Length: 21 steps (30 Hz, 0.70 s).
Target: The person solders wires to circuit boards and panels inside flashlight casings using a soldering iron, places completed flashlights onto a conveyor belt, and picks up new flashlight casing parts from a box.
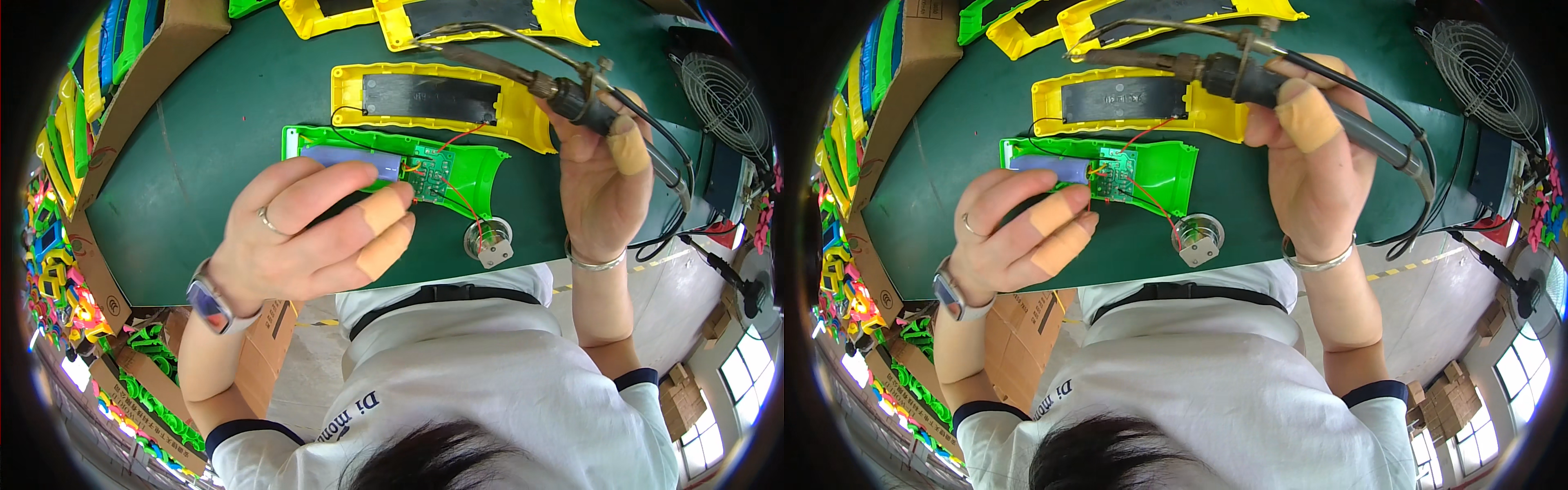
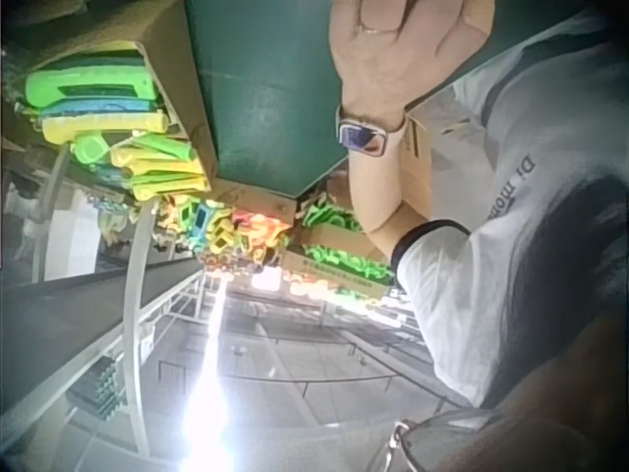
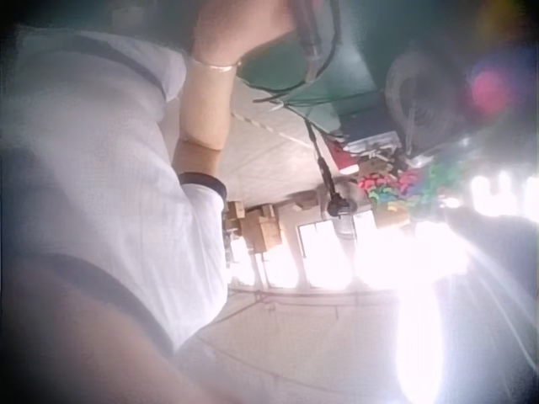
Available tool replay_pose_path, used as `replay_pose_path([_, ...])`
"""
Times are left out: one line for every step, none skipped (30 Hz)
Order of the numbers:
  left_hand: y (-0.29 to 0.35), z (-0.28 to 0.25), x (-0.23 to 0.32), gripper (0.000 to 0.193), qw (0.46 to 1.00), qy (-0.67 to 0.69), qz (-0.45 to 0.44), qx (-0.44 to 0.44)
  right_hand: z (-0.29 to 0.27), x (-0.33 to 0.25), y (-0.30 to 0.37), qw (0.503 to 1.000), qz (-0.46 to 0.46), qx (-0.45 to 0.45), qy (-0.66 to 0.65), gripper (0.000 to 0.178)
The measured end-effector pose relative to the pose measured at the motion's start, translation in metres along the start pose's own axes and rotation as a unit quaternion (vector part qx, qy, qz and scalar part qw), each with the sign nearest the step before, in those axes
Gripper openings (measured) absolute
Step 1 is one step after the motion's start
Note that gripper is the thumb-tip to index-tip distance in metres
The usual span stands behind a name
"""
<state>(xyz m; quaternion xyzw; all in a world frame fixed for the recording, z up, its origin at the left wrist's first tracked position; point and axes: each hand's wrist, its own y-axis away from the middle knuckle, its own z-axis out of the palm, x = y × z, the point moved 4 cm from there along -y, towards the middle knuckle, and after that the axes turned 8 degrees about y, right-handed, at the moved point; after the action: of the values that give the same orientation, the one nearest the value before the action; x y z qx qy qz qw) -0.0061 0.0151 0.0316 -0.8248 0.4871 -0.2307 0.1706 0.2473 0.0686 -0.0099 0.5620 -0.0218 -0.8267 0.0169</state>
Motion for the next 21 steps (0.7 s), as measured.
replay_pose_path([0.001, 0.004, -0.001, 0.027, 1.0, 0.024, -0.01, 0.004, -0.003, -0.002, 0.001, 1.0, -0.007, 0.004, -0.002, 0.025])
replay_pose_path([0.001, 0.007, -0.002, 0.027, 0.999, 0.049, -0.019, 0.009, -0.007, -0.005, 0.007, 1.0, -0.018, 0.022, -0.003, 0.025])
replay_pose_path([0.0, 0.01, -0.002, 0.027, 0.997, 0.073, -0.028, 0.013, -0.011, -0.008, 0.012, 0.999, -0.023, 0.044, 0.001, 0.026])
replay_pose_path([-0.001, 0.012, -0.004, 0.029, 0.992, 0.107, -0.065, -0.003, -0.015, -0.012, 0.018, 0.998, -0.032, 0.05, 0.007, 0.028])
replay_pose_path([-0.003, 0.014, -0.005, 0.03, 0.987, 0.122, -0.104, 0.023, -0.018, -0.015, 0.023, 0.998, -0.044, 0.042, 0.017, 0.029])
replay_pose_path([-0.005, 0.015, -0.005, 0.031, 0.979, 0.137, -0.143, 0.047, -0.021, -0.018, 0.03, 0.998, -0.047, 0.039, 0.027, 0.031])
replay_pose_path([-0.007, 0.017, -0.005, 0.031, 0.971, 0.147, -0.177, 0.064, -0.024, -0.02, 0.038, 0.997, -0.049, 0.048, 0.028, 0.033])
replay_pose_path([-0.009, 0.017, -0.003, 0.034, 0.963, 0.155, -0.207, 0.08, -0.026, -0.021, 0.045, 0.997, -0.032, 0.058, 0.036, 0.036])
replay_pose_path([-0.01, 0.017, -0.001, 0.034, 0.957, 0.157, -0.231, 0.076, -0.027, -0.023, 0.053, 0.996, -0.019, 0.056, 0.06, 0.039])
replay_pose_path([-0.012, 0.017, 0.001, 0.034, 0.954, 0.157, -0.247, 0.068, -0.026, -0.023, 0.06, 0.996, -0.013, 0.058, 0.07, 0.039])
replay_pose_path([-0.013, 0.016, 0.003, 0.034, 0.948, 0.159, -0.27, 0.06, -0.026, -0.023, 0.064, 0.995, -0.007, 0.056, 0.079, 0.04])
replay_pose_path([-0.015, 0.015, 0.006, 0.031, 0.948, 0.148, -0.279, 0.045, -0.026, -0.022, 0.068, 0.995, 0.011, 0.061, 0.082, 0.041])
replay_pose_path([-0.016, 0.014, 0.007, 0.027, 0.945, 0.139, -0.295, 0.03, -0.025, -0.022, 0.072, 0.994, 0.023, 0.063, 0.088, 0.042])
replay_pose_path([-0.017, 0.012, 0.009, 0.023, 0.94, 0.13, -0.314, 0.016, -0.022, -0.021, 0.075, 0.993, 0.028, 0.068, 0.089, 0.041])
replay_pose_path([-0.019, 0.011, 0.01, 0.023, 0.934, 0.127, -0.333, 0.013, -0.02, -0.02, 0.078, 0.993, 0.036, 0.073, 0.088, 0.04])
replay_pose_path([-0.02, 0.01, 0.011, 0.023, 0.927, 0.124, -0.354, 0.014, -0.018, -0.02, 0.08, 0.992, 0.044, 0.078, 0.086, 0.04])
replay_pose_path([-0.022, 0.01, 0.011, 0.023, 0.918, 0.128, -0.374, 0.013, -0.016, -0.019, 0.082, 0.992, 0.052, 0.084, 0.085, 0.039])
replay_pose_path([-0.024, 0.009, 0.011, 0.022, 0.916, 0.116, -0.383, 0.012, -0.014, -0.019, 0.083, 0.991, 0.056, 0.076, 0.092, 0.038])
replay_pose_path([-0.026, 0.009, 0.011, 0.022, 0.913, 0.11, -0.392, 0.009, -0.012, -0.018, 0.083, 0.991, 0.061, 0.07, 0.092, 0.038])
replay_pose_path([-0.028, 0.009, 0.011, 0.021, 0.908, 0.109, -0.404, 0.008, -0.01, -0.017, 0.083, 0.992, 0.066, 0.064, 0.091, 0.038])
replay_pose_path([-0.03, 0.009, 0.011, 0.021, 0.908, 0.103, -0.407, -0.002, -0.009, -0.016, 0.083, 0.992, 0.071, 0.058, 0.091, 0.038])
